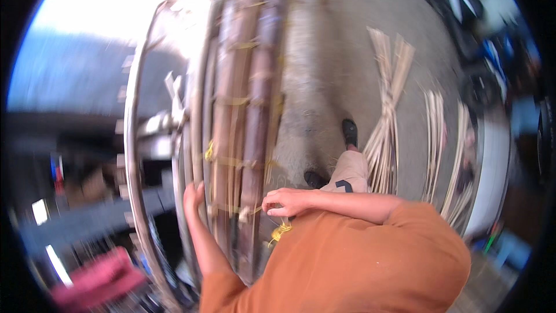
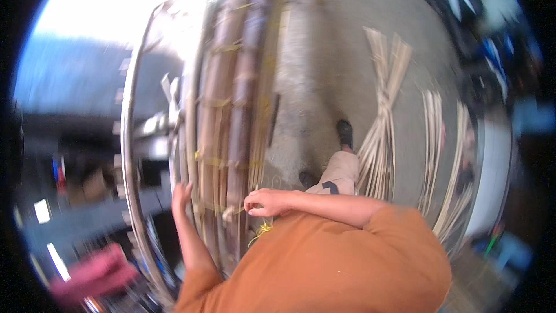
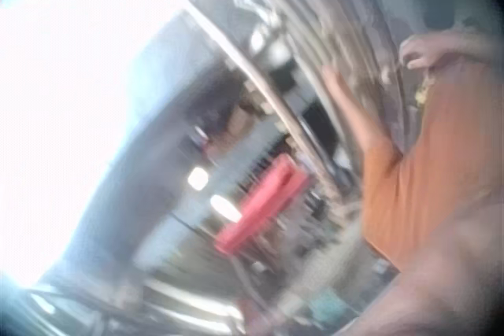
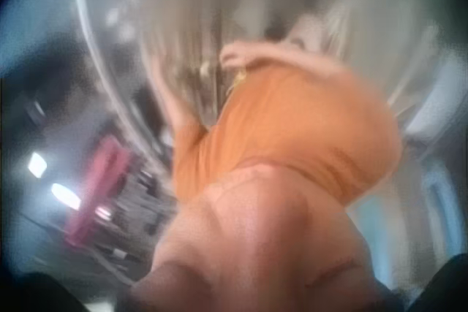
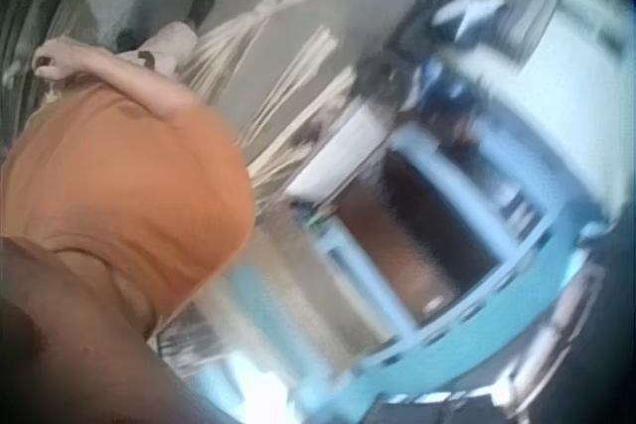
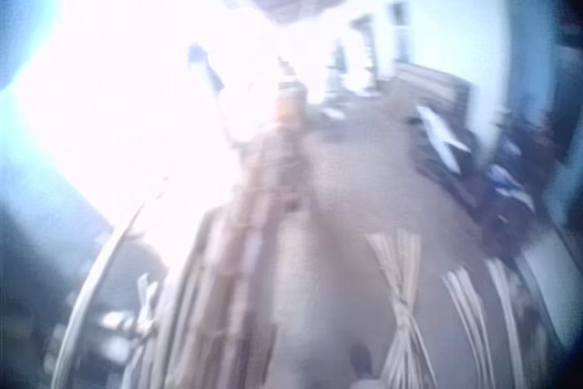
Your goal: The person sits on the floor and gathers thin bamboo strips, then stands to tie them onto a horizontal bamboo rack using yellow string. The person repeatedly wraps and knots the string to secure the strips in place.
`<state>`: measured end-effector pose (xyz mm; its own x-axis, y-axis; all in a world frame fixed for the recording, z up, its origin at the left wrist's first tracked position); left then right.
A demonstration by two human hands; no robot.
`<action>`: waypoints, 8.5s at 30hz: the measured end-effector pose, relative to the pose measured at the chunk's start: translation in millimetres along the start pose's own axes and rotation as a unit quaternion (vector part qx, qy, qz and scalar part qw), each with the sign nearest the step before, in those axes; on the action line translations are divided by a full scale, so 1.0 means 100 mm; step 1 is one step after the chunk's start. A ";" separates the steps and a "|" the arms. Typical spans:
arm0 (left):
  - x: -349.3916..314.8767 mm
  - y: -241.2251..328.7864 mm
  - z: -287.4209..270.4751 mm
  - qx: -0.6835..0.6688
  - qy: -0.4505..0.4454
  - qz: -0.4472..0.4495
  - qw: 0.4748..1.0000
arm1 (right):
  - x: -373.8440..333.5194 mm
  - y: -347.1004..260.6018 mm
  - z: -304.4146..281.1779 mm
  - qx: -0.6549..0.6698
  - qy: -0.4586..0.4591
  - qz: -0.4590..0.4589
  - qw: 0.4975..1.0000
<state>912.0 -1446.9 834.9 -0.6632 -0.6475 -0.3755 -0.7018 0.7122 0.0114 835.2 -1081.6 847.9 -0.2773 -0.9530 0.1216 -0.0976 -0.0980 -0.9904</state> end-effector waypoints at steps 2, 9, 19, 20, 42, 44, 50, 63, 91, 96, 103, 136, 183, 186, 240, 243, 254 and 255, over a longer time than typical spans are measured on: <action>-0.20 0.77 -0.65 -0.101 0.126 0.040 0.986 | -0.24 0.47 -0.44 -0.040 0.125 0.045 0.990; -0.43 4.56 -0.14 -0.250 0.099 0.287 0.919 | -1.74 2.55 -2.36 -0.035 0.385 0.255 0.886; -1.33 6.59 4.49 0.125 -0.523 0.315 0.782 | -5.32 6.77 -4.01 0.003 0.663 0.587 0.464; -1.34 6.70 4.59 0.196 -0.498 0.306 0.787 | -5.52 7.09 -4.10 0.043 0.634 0.638 0.434; -1.11 6.64 4.56 0.083 -0.528 0.315 0.784 | -4.95 3.61 -5.91 -0.167 0.798 0.312 0.487; -0.94 6.68 4.27 0.091 -0.449 0.374 0.806 | -4.50 2.96 -6.45 -0.234 0.781 0.196 0.545; 0.24 7.73 1.33 -0.264 -0.068 0.408 0.872 | -1.88 1.05 -7.40 0.091 0.598 -0.053 0.795; 0.17 4.60 -1.65 -0.352 0.238 -0.089 0.901 | 1.97 0.07 -4.92 0.358 0.153 0.064 0.919; 5.53 8.64 -2.71 -0.116 0.087 0.100 0.984 | 0.95 1.31 -10.95 0.076 0.197 0.223 0.952; 5.50 8.87 -2.98 -0.230 0.165 0.109 0.953 | 0.90 1.48 -11.47 0.132 0.283 0.298 0.902; 5.97 9.50 -3.13 -0.317 0.201 0.134 0.917 | 1.69 1.80 -11.24 0.111 0.166 0.296 0.934; 6.92 9.40 -2.81 -0.261 -0.278 0.076 0.921 | 3.21 1.39 -10.99 0.540 0.193 0.367 0.733; 5.67 8.97 -2.86 -0.299 0.190 0.056 0.933 | 3.04 1.29 -10.74 0.574 0.180 0.311 0.736; 5.52 8.82 -2.98 -0.391 0.281 0.020 0.876 | 3.07 1.29 -10.76 0.529 0.133 0.319 0.775; 4.45 8.01 -2.06 -0.236 0.402 -0.174 0.867 | 4.98 0.95 -10.64 -0.487 -0.470 0.029 0.736; 4.50 7.94 -2.08 -0.290 0.384 -0.156 0.862 | 5.00 1.02 -10.69 -0.444 -0.482 0.045 0.754; 4.36 8.08 -2.09 -0.182 0.493 -0.170 0.834 | 4.92 0.87 -10.63 -0.451 -0.461 0.053 0.762; 4.36 8.08 -2.10 -0.179 0.500 -0.162 0.831 | 4.94 0.93 -10.68 -0.461 -0.453 0.058 0.761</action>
<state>0.8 -1210.3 874.5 -0.1818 -0.8190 0.5442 -0.7997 0.4452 0.4029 -331.8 -1255.7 886.6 0.3962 -0.7877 -0.4717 -0.8678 -0.1536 -0.4725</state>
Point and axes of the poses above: each hand's wrist, its own x-axis towards the middle knuckle, its own z-axis out of the palm, y = z × x, the point moved 6 cm from there along x, towards the middle knuckle, and after that the axes turned 2 degrees about -z, right-handed, at the moved point
